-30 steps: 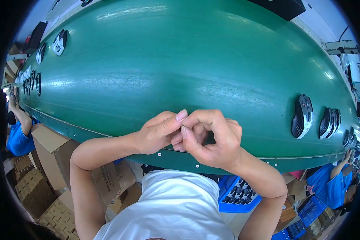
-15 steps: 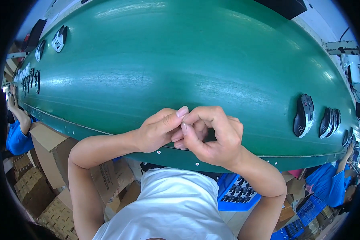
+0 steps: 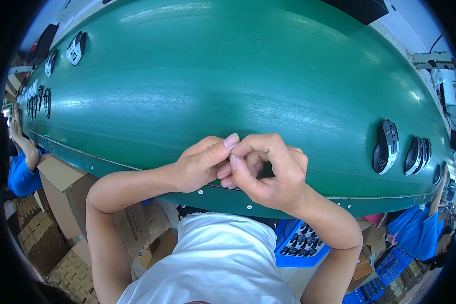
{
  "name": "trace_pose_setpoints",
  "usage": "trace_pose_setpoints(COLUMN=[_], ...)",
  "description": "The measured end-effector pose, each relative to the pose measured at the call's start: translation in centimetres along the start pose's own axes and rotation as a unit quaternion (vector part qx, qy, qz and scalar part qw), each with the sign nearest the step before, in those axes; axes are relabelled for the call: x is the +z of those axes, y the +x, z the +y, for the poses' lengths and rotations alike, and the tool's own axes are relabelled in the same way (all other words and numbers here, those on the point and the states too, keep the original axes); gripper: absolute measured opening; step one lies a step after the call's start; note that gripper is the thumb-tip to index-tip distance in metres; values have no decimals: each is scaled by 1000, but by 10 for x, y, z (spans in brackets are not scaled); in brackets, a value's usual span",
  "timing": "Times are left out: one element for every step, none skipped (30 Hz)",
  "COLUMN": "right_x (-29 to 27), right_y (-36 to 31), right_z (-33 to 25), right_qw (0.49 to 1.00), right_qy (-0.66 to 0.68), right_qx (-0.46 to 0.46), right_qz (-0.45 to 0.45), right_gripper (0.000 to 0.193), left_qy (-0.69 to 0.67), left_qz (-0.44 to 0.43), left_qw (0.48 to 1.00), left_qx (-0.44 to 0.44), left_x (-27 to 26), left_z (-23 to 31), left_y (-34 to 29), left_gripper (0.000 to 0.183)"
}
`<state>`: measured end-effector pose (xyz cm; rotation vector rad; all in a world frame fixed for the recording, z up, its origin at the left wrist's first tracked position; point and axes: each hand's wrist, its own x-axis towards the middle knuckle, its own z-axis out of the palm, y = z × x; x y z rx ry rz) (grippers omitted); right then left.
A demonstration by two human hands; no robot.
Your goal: The person assembles computer mice on a conveyor belt by taking scroll wheels from a box, installing them onto mouse circuit board bases, and fitting top shells onto the bases by hand.
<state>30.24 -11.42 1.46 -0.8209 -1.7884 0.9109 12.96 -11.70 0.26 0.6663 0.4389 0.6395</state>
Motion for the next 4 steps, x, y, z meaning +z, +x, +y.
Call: trace_pose_setpoints(right_x=[0,0,1,1], right_y=[0,0,0,0], right_z=[0,0,0,0], right_qw=[1000,1000,1000,1000], right_qy=[-3,-3,-5,-6], right_qx=[-1,-1,-1,-1], right_qz=[-2,-2,-2,-1], right_gripper=[18,18,19,19], left_qy=[1,1,0,-1], left_qz=[1,1,4,7], left_qw=[1000,1000,1000,1000], left_qx=[-1,-1,-5,-9], left_x=[0,0,0,-1], left_z=[0,0,1,1], left_y=[0,0,-1,-1], left_gripper=[58,58,58,58])
